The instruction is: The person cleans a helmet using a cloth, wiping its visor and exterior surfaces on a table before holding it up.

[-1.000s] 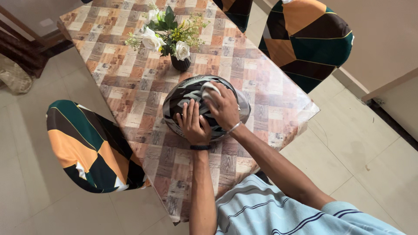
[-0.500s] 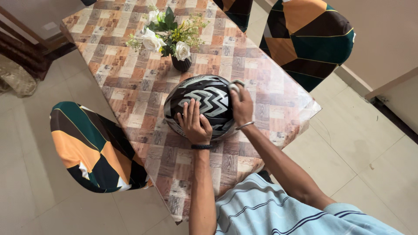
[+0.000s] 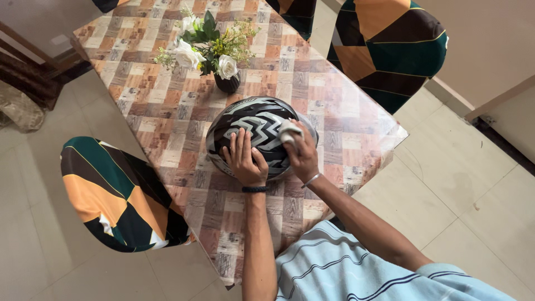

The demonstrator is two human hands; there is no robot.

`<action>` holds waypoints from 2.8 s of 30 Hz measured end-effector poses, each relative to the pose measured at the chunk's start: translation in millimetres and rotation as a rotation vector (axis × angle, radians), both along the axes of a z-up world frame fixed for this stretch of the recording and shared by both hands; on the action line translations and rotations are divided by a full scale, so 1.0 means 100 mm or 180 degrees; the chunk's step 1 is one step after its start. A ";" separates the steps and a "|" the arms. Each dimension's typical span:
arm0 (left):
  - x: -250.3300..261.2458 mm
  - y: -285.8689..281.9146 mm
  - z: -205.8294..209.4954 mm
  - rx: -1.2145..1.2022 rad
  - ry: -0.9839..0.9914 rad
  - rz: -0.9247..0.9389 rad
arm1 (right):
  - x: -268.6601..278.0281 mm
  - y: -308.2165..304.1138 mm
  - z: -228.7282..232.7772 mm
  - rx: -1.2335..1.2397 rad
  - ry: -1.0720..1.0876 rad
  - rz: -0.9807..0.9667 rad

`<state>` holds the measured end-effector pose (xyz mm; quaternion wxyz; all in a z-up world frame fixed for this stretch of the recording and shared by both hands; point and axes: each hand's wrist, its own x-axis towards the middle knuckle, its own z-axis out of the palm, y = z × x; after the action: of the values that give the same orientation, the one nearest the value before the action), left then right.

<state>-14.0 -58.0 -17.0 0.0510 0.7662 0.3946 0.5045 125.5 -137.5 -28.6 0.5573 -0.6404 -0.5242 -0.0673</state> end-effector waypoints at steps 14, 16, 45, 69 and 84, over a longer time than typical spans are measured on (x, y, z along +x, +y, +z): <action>0.00 -0.01 -0.01 0.0022 -0.0010 0.0008 | 0.38 0.25 -0.02 -0.0439 0.1419 -0.0267; -0.04 -0.03 -0.02 0.0008 -0.0002 0.0030 | 0.30 0.11 -0.13 -0.0368 0.1524 -0.0224; 0.22 0.17 0.16 -0.0331 0.0050 0.0626 | 0.91 0.16 -0.46 -0.0462 0.2421 -0.0156; -0.05 0.17 -0.20 -0.0743 -0.0568 0.0647 | 1.58 0.71 -0.76 -0.1636 0.1361 -0.0593; 0.12 -0.16 -0.72 -0.2692 -0.3100 0.1732 | 1.65 1.28 -0.77 -0.1795 0.2448 0.1081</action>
<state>-2.3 -73.6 -89.3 0.3878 0.2412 0.6672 0.5885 290.7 -9.7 -105.1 0.5185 -0.6502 -0.3755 0.4092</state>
